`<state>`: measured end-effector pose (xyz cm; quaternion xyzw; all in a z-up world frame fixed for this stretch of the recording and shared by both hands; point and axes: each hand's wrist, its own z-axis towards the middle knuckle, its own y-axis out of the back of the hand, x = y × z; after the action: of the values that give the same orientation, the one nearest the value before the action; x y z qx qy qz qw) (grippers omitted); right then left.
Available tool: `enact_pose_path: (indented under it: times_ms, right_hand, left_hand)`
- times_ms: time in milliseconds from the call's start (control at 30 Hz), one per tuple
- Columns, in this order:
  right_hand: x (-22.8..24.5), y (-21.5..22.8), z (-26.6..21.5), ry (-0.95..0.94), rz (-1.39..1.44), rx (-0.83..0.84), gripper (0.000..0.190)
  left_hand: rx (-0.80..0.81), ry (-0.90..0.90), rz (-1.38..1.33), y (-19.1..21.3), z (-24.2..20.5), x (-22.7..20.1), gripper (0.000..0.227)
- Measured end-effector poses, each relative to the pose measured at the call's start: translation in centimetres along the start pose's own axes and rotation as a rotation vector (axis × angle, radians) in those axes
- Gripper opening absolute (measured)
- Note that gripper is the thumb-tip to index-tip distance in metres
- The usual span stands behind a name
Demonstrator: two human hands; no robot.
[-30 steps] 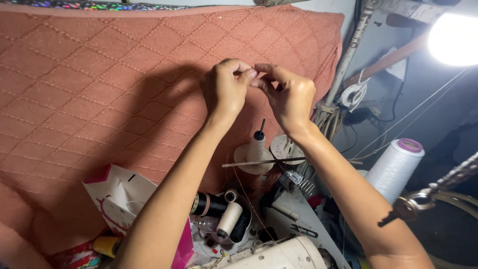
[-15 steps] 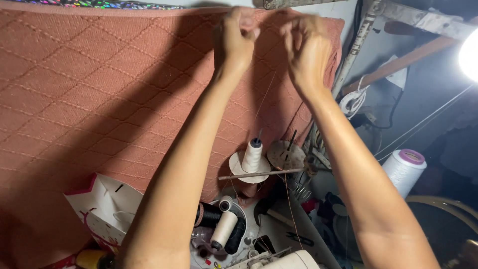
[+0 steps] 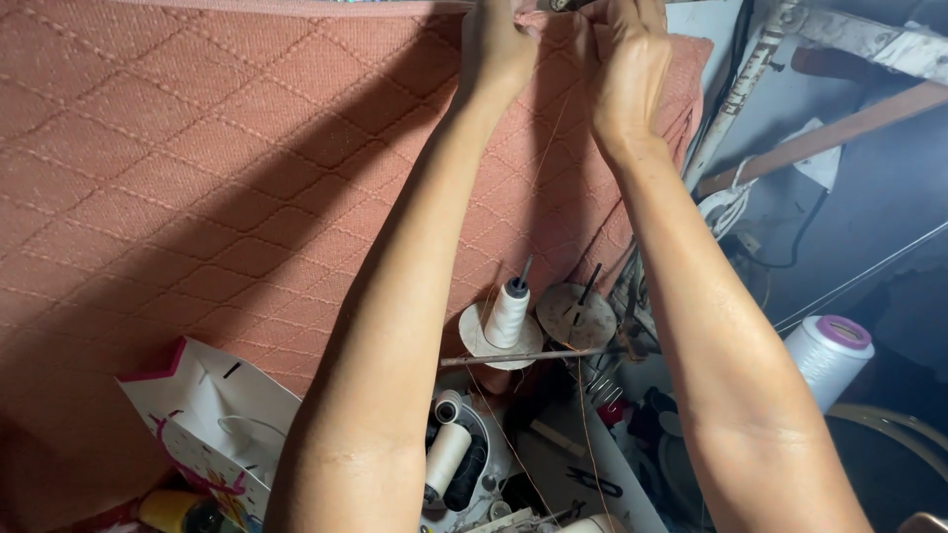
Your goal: Replacing thread spools and threading an industrial sewing machine.
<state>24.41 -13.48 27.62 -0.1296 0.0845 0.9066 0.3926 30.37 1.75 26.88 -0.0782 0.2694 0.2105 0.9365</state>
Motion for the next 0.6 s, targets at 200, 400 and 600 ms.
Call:
enact_pose_path:
  times_ms: [200,400,600]
  right_hand:
    - [-0.1,-0.5,-0.2,-0.057,-0.026,0.000,0.013]
    - [0.1,-0.7,0.0,-0.077,-0.108,-0.007,0.015]
    - [-1.3,-1.9,-0.6,-0.161,-0.176,0.034,0.016]
  left_hand:
    - [-0.047,-0.080,0.102,-0.6,0.4,0.9,0.020]
    - [-0.129,-0.196,0.208,-2.0,1.9,3.2,0.008]
    - [-0.081,-0.068,0.290,-1.6,1.4,2.1,0.009]
